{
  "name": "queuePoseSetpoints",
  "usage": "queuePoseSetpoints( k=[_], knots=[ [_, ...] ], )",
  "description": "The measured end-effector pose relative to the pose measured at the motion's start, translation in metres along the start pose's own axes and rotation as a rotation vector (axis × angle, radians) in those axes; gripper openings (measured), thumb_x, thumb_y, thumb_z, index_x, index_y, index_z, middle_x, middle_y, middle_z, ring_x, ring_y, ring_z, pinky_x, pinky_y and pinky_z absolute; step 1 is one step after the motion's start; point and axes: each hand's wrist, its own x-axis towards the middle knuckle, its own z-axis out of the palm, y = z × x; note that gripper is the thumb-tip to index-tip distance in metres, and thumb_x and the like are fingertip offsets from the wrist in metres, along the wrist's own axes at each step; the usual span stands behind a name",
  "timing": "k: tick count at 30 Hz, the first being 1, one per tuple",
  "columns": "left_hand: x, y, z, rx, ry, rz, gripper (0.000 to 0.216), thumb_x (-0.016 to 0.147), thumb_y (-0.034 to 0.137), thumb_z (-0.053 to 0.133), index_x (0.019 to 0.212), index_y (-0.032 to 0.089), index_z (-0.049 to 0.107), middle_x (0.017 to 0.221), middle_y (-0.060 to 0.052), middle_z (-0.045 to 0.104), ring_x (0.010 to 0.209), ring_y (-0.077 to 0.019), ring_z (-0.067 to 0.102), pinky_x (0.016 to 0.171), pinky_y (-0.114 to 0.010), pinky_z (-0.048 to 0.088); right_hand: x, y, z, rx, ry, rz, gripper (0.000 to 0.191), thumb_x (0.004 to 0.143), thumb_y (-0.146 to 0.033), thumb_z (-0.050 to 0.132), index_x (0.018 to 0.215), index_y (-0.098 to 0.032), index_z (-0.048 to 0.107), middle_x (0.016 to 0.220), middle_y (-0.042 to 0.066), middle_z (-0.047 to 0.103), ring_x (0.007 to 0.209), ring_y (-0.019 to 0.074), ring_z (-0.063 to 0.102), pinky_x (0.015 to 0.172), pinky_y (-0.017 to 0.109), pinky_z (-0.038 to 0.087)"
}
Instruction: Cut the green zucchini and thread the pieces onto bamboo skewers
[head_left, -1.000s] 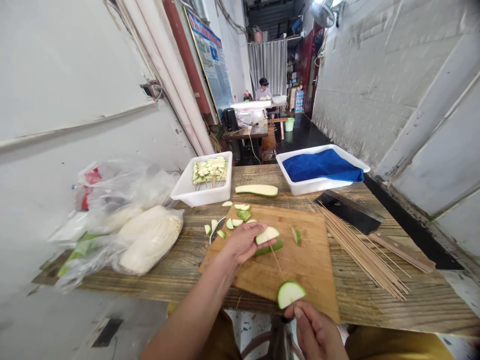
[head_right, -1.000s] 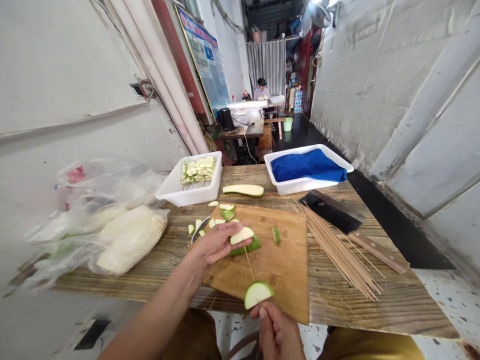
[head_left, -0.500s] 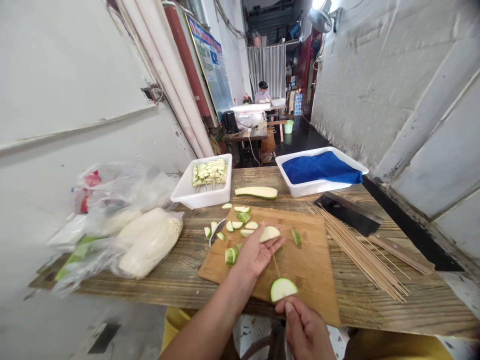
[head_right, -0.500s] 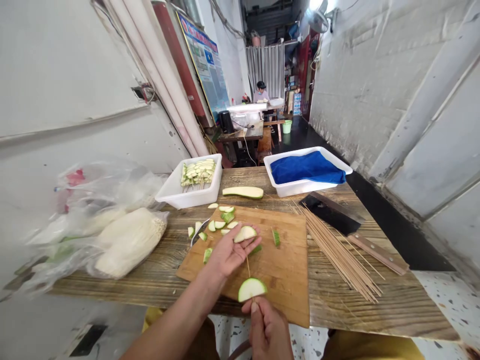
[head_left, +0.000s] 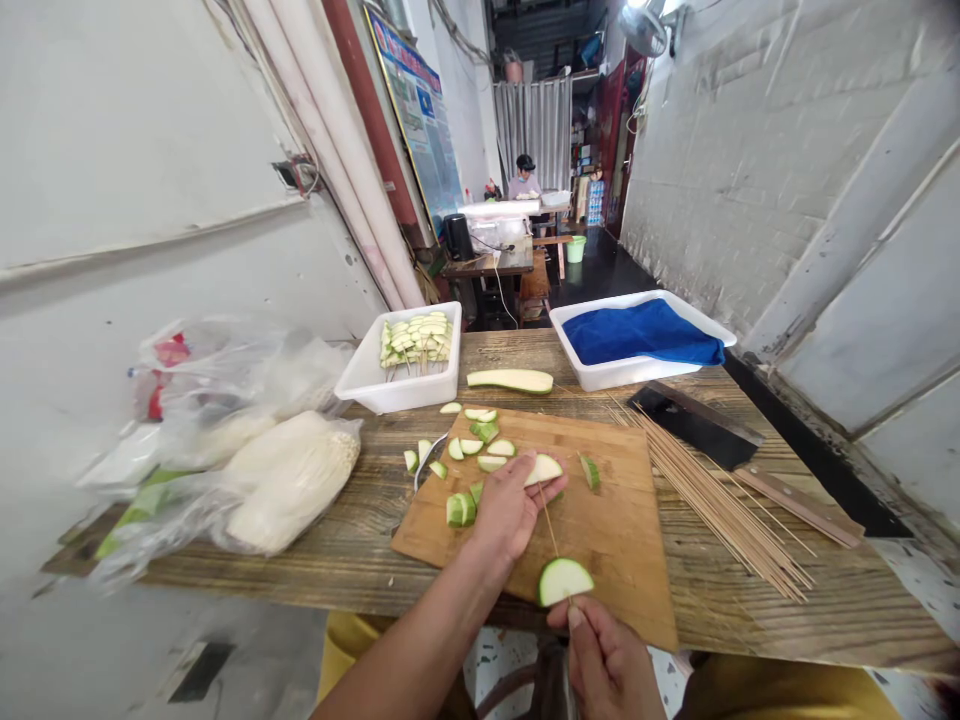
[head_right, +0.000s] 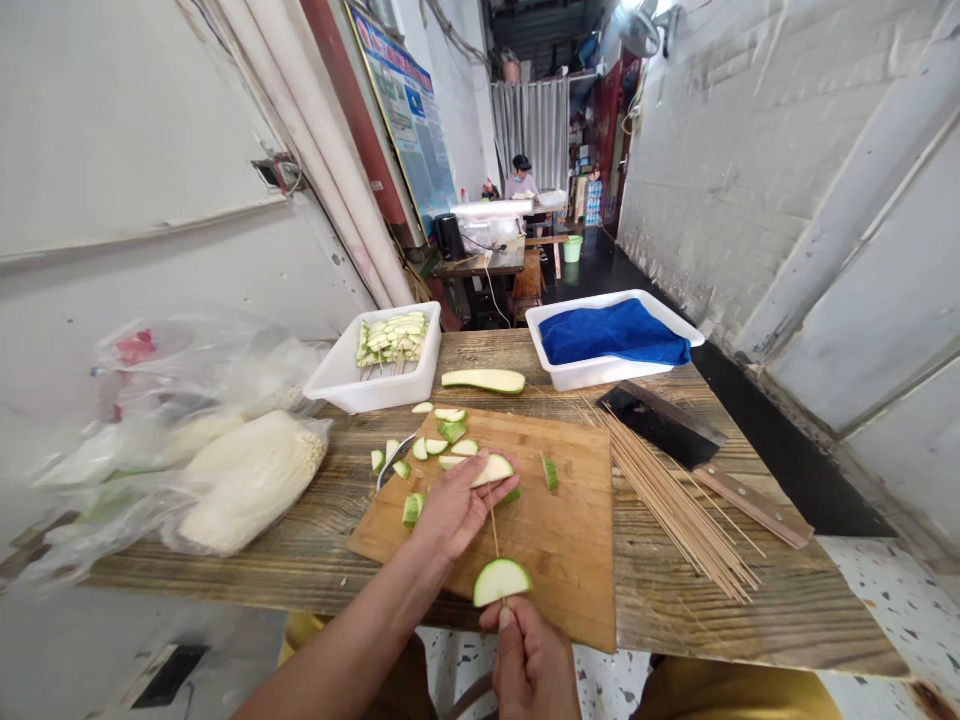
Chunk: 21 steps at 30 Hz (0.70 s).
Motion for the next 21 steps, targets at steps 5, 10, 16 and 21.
queuePoseSetpoints(
  k=[5,10,16,21],
  knots=[
    [-0.0016,0.003,0.0024,0.002,0.0,-0.027,0.012,0.081,0.018,0.054,0.078,0.008,0.06,0.08,-0.01,0.067,0.077,-0.0166,0.065,0.08,-0.036,0.053,-0.001,-0.0006,-0.0006,-0.021,-0.007,0.012,0.043,0.083,-0.056,0.038,0.073,-0.017,0.053,0.045,-0.01,0.021,0.039,0.0071,0.019,0.037,0.019,0.016],
    [-0.0032,0.0015,0.0049,-0.008,0.011,-0.025,0.013,0.082,0.018,0.053,0.078,0.009,0.06,0.081,-0.01,0.067,0.077,-0.0166,0.065,0.081,-0.039,0.053,-0.0009,-0.0023,-0.0011,-0.034,0.035,0.018,0.042,0.082,-0.055,0.04,0.074,-0.017,0.054,0.044,-0.01,0.022,0.038,0.0074,0.022,0.038,0.019,0.019],
    [-0.0028,0.0009,0.0047,0.011,0.01,-0.029,0.01,0.081,0.017,0.054,0.079,0.009,0.059,0.08,-0.009,0.066,0.075,-0.0167,0.065,0.081,-0.04,0.052,-0.0008,-0.0031,-0.0023,-0.059,0.047,-0.016,0.041,0.083,-0.053,0.04,0.073,-0.017,0.055,0.043,-0.009,0.026,0.037,0.0075,0.025,0.037,0.019,0.021],
    [-0.0026,0.0014,0.0044,0.024,-0.01,-0.053,0.009,0.08,0.019,0.056,0.078,0.01,0.059,0.081,-0.009,0.066,0.076,-0.0161,0.065,0.081,-0.038,0.052,-0.0009,-0.0014,-0.0017,-0.071,0.042,-0.015,0.043,0.083,-0.056,0.039,0.072,-0.017,0.054,0.044,-0.01,0.023,0.038,0.0075,0.021,0.038,0.019,0.02]
  ],
)
